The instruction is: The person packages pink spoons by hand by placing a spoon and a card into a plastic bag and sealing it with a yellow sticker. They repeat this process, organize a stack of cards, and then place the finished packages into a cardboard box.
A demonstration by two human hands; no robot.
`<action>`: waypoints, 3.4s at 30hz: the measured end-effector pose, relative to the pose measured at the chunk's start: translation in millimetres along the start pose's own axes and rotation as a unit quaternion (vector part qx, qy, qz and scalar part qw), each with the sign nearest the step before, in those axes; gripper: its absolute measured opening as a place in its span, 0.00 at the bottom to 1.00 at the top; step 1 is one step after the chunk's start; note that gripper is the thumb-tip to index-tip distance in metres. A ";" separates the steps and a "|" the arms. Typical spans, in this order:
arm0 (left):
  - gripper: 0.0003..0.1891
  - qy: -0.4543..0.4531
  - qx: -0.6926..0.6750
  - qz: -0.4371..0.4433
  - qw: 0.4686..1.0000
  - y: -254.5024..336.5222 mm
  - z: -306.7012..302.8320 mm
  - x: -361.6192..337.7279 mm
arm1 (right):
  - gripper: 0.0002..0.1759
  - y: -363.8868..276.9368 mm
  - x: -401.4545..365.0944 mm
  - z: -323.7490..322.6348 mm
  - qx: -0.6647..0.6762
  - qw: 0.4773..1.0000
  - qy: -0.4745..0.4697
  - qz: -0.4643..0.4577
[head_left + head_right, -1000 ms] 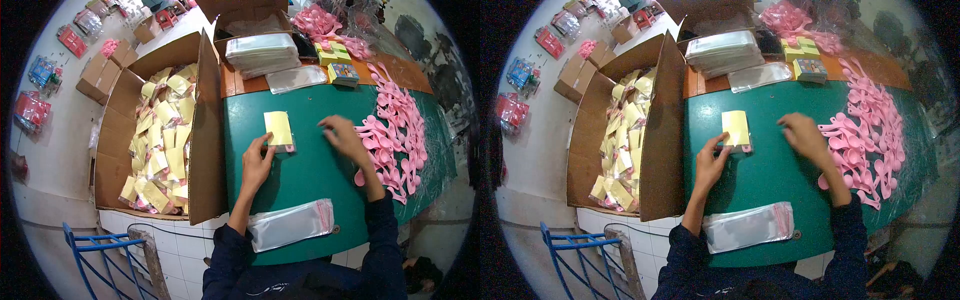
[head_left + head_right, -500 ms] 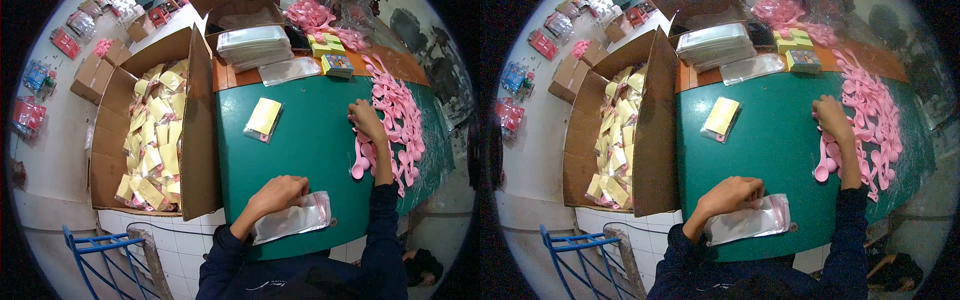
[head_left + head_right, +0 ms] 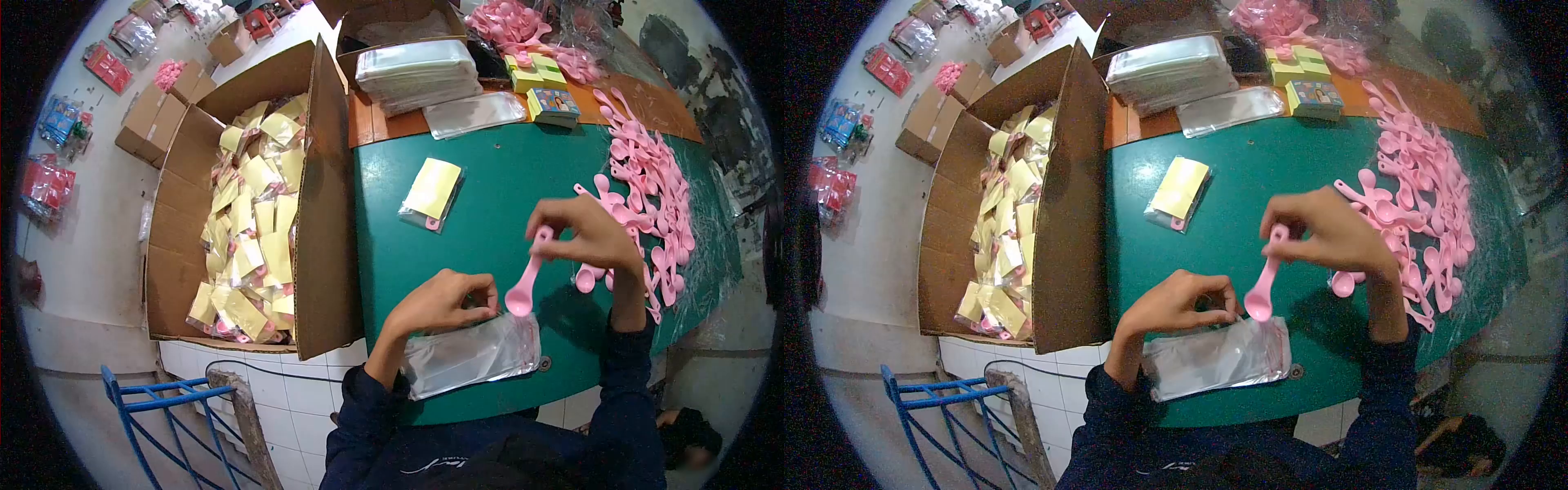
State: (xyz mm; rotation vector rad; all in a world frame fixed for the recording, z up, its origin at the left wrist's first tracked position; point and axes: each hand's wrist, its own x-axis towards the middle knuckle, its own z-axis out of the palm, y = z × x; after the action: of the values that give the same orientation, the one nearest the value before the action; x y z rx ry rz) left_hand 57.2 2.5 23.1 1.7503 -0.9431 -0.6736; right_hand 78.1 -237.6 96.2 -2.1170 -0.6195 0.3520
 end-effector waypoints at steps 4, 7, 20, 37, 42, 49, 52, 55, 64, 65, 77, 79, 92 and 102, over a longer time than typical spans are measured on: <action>0.09 0.023 -0.187 -0.012 0.982 -12.7 0.1 -5.0 | 0.12 5.4 6.7 11.6 -0.086 0.991 -0.104 0.016; 0.08 0.044 -0.269 -0.039 0.961 -16.6 -3.2 -6.2 | 0.11 1.6 2.4 3.6 -0.084 0.994 -0.067 0.029; 0.12 0.230 -0.353 -0.088 0.903 -14.8 -7.4 -0.2 | 0.09 -6.7 6.7 9.4 0.089 0.973 0.212 0.034; 0.18 0.234 -0.290 -0.090 0.924 -14.2 -6.4 2.7 | 0.10 -6.9 14.0 25.3 0.020 0.977 0.211 -0.016; 0.16 0.250 -0.321 -0.038 0.913 -9.8 2.0 13.0 | 0.11 -5.0 15.0 28.4 -0.015 0.986 0.164 -0.039; 0.18 0.177 -0.323 -0.087 0.926 -11.5 -6.6 5.4 | 0.15 -6.0 18.4 36.1 0.035 0.959 0.277 -0.040; 0.18 0.164 -0.332 -0.048 0.928 -10.7 -7.0 4.0 | 0.14 -3.3 20.8 42.1 0.053 0.962 0.262 -0.060; 0.19 0.142 -0.374 -0.037 0.916 -5.3 -8.1 1.5 | 0.15 2.0 22.5 45.3 0.067 0.980 0.159 -0.101; 0.21 0.403 -0.418 0.089 0.809 -14.3 -21.6 -10.4 | 0.24 56.5 74.5 80.0 -0.267 0.953 0.119 -0.080; 0.22 0.426 -0.430 0.097 0.790 -15.6 -22.3 -11.7 | 0.25 59.3 78.1 86.1 -0.312 0.938 0.126 -0.081; 0.21 0.396 -0.452 0.051 0.798 -14.4 -20.0 -7.1 | 0.33 71.4 126.5 -9.0 -0.351 0.903 0.226 0.100; 0.21 0.389 -0.452 0.044 0.802 -14.5 -19.5 -5.9 | 0.25 146.3 135.3 -75.1 -0.339 0.857 0.367 0.125; 0.20 0.327 -0.270 0.044 0.904 -5.9 -20.9 1.2 | 0.12 163.4 105.4 -107.5 -0.274 0.829 0.487 0.014; 0.17 0.257 -0.213 0.010 0.943 -13.4 -30.5 2.1 | 0.08 -27.6 19.8 1.9 0.035 0.972 0.208 -0.105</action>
State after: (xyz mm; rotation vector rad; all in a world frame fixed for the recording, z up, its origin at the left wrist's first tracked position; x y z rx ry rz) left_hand 86.3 18.7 21.2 1.4177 -0.4135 -0.3404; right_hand 85.4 -211.9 117.2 -1.9537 -0.5635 -0.1836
